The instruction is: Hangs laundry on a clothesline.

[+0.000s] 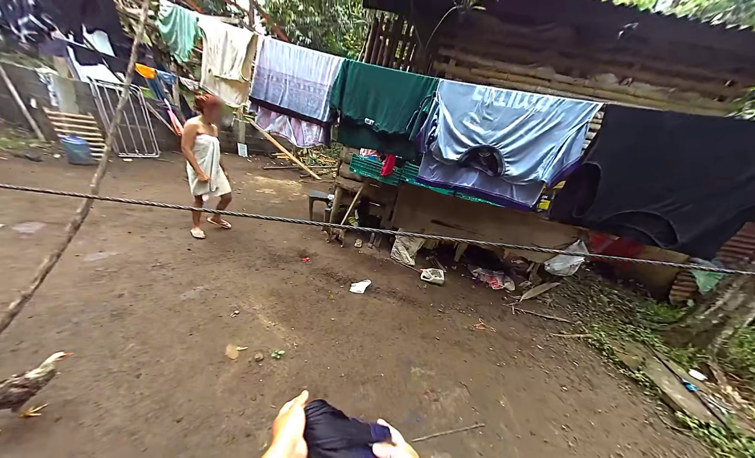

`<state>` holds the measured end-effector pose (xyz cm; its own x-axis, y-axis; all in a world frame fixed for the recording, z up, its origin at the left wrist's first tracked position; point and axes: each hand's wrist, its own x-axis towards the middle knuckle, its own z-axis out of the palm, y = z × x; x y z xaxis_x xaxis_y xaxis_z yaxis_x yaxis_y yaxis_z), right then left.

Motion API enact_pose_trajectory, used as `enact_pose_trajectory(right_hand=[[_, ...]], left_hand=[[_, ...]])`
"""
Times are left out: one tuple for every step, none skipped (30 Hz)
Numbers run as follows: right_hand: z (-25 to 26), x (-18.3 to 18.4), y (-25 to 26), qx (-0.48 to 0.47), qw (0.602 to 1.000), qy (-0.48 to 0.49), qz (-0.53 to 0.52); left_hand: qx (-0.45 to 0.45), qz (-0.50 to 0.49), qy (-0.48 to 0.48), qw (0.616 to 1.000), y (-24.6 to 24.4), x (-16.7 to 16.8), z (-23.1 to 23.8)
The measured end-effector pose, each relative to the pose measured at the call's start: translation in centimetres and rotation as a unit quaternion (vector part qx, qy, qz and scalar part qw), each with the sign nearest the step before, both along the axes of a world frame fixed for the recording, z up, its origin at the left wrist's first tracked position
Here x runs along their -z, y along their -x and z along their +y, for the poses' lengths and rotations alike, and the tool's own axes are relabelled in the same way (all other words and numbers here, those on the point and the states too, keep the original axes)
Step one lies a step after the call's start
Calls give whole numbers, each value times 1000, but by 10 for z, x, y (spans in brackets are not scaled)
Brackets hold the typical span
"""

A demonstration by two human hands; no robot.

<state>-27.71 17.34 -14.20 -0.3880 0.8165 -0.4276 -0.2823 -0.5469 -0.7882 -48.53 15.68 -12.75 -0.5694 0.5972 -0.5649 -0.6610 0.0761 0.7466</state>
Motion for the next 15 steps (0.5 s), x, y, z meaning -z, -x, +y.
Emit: enact_pose_trajectory(right_hand=[[-1, -10, 19, 18, 1000, 5, -7], [-3, -20, 36, 38, 999, 14, 3], [-5, -29, 52, 54, 998, 16, 15], [-6, -35, 66, 66, 997, 10, 24], [-6, -40, 80, 69, 997, -1, 28], [-7, -43, 93, 58, 998, -16, 17], [-9, -44, 106, 38, 999, -37, -9], [-14, -43, 118, 16, 997, -61, -39], [-20, -40, 128, -11, 994, -85, -65], [-27, -39, 136, -39, 989, -110, -89], [-34, -38, 141, -61, 983, -133, -109], [-39, -39, 143, -74, 979, -149, -122], [-43, -40, 145, -79, 976, -158, -129], [-46, -41, 144, -77, 974, -167, -135], [-49, -43, 141, -73, 971, -178, -142]], left_hand=[[-14, 14, 8, 1000, 16, 3, -9], [-18, 43, 18, 999, 28, 4, -19], [-7, 93, 29, 995, 38, 5, -27], [19, 160, 38, 986, 47, 5, -36], [61, 228, 35, 971, 53, 2, -46], [114, 286, 21, 951, 58, -2, -55], [180, 330, -4, 927, 62, -7, -63], [254, 359, -33, 897, 66, -11, -69], [322, 382, -60, 864, 70, -12, -72], [370, 404, -78, 833, 74, -10, -75], [394, 429, -86, 809, 78, -5, -78], [405, 447, -89, 793, 83, 0, -82], [413, 453, -96, 784, 88, 4, -86], [423, 444, -110, 782, 93, 8, -90], [435, 421, -126, 785, 96, 11, -95]])
